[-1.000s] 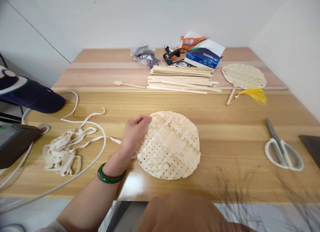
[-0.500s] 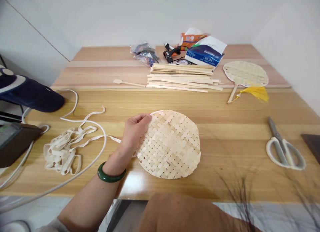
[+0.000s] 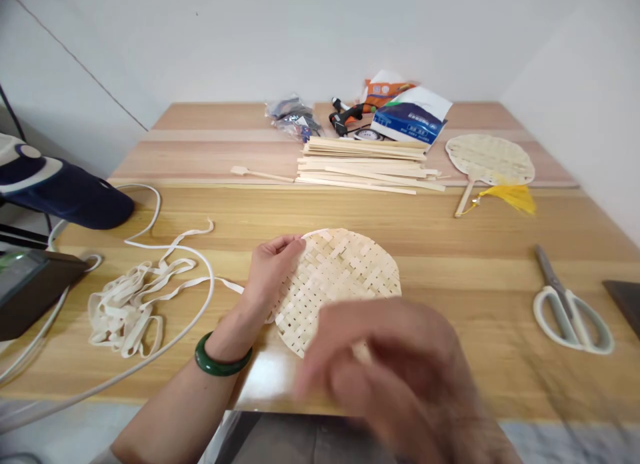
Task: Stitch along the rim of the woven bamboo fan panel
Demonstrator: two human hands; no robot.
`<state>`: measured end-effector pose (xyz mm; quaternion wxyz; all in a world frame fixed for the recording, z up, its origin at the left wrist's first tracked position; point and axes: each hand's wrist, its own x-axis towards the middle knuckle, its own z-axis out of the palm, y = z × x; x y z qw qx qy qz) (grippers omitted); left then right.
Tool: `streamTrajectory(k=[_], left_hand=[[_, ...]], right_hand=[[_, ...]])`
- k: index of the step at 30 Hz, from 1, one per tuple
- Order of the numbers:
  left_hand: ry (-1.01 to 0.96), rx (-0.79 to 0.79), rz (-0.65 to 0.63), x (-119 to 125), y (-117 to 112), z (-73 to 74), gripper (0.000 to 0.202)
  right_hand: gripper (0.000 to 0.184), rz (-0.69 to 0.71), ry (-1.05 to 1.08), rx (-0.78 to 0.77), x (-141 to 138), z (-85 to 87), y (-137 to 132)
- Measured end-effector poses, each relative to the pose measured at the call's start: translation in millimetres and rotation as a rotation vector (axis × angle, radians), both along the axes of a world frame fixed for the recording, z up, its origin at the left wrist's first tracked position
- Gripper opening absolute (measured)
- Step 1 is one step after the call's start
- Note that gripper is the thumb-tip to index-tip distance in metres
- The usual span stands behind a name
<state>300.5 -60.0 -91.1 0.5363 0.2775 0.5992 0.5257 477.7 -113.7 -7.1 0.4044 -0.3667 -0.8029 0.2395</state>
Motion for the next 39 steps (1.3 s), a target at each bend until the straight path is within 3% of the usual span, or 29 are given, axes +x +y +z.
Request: streamTrajectory(k=[3, 6, 9, 16, 24, 28, 33, 39], left_hand=[[-0.002, -0.003, 0.016, 1, 0, 1.8, 0.017], [-0.020, -0.001, 0.022, 1, 0, 3.2, 0.017], [-0.074, -0.006, 0.013, 0, 1, 2.7, 0.020], [-0.061, 0.084, 0.020, -1, 2, 3.9, 0.017], [-0.051, 0.054, 0.006, -1, 3, 2.2, 0.017], [-0.011, 0.059, -0.013, -1, 3, 2.0, 0.016], [-0.032, 0.066, -0.082, 2, 0, 4.3, 0.018], [-0.011, 0.072, -0.130, 8, -4, 8.5, 0.015]], right_hand=[[0.011, -0.165, -0.064, 0.017, -7, -23.3, 35], [0.008, -0.378, -0.257, 0.260, -14, -51.2, 63], [0.012, -0.351, -0.349, 0.399, -24, -65.2, 75], [0.013, -0.226, -0.405, 0.462, -50, -68.1, 86], [0.016, -0.154, -0.449, 0.520, -52, -71.1, 94], [0.013, -0.089, -0.337, 0.620, -50, -72.2, 92], [0.017, -0.161, -0.138, 0.669, -42, -69.1, 77], [0.019, -0.193, -0.168, 0.683, -34, -65.0, 66]])
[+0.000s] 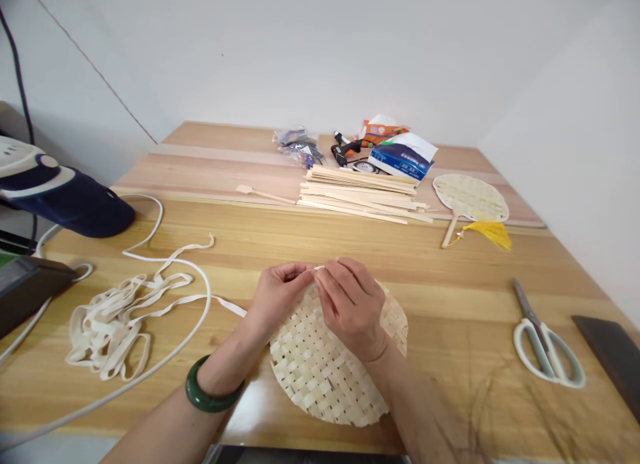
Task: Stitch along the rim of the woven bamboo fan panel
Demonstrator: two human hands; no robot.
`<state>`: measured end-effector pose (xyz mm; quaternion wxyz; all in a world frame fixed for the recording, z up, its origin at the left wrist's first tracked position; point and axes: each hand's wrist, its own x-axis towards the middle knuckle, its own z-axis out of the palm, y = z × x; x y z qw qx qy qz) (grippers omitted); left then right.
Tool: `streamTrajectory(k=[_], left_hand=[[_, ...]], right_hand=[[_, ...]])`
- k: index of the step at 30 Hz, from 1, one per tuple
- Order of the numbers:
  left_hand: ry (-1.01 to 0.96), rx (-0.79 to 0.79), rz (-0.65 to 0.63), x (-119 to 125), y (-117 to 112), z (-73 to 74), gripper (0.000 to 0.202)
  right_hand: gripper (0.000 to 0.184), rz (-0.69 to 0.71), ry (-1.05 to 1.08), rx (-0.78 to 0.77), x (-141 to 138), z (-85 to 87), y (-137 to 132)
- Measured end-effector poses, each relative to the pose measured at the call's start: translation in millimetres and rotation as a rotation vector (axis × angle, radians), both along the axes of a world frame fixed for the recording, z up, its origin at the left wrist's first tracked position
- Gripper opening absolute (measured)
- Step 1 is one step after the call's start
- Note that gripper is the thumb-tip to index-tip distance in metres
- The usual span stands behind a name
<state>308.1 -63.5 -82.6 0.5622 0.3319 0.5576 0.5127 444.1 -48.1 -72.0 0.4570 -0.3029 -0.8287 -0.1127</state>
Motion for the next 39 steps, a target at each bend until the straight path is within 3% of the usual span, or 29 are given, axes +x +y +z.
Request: streamTrajectory(k=[8, 15, 23, 27, 29, 34, 36, 39], left_hand=[[0.053, 0.007, 0.040, -1, 2, -5.7, 0.014], [0.055, 0.040, 0.012, 0, 1, -9.3, 0.016], [0.105, 0.032, -0.015, 0, 2, -14.0, 0.014], [0.152, 0.000, -0.006, -2, 3, -17.6, 0.014], [0.146, -0.003, 0.015, -3, 3, -16.1, 0.015], [0.113, -0.016, 0.046, -4, 1, -7.0, 0.016], [0.083, -0.027, 0.037, -4, 0, -4.7, 0.016], [0.071, -0.047, 0.025, -4, -1, -4.4, 0.018]], right_hand=[[0.012, -0.105, -0.057, -0.186, 5, -12.1, 6], [0.004, -0.107, -0.092, -0.213, 2, -12.0, 7], [0.013, -0.049, -0.254, -0.189, 0, -6.9, 10], [0.015, 0.106, -0.016, -0.170, -4, 5.5, 0], [0.014, 0.159, 0.159, -0.328, -2, 10.2, -3], [0.012, 0.327, 0.810, -0.954, 17, 18.1, -6], [0.014, 0.387, 0.961, -1.036, 24, 27.5, -8], [0.012, 0.399, 1.081, -1.019, 33, 51.0, -14]])
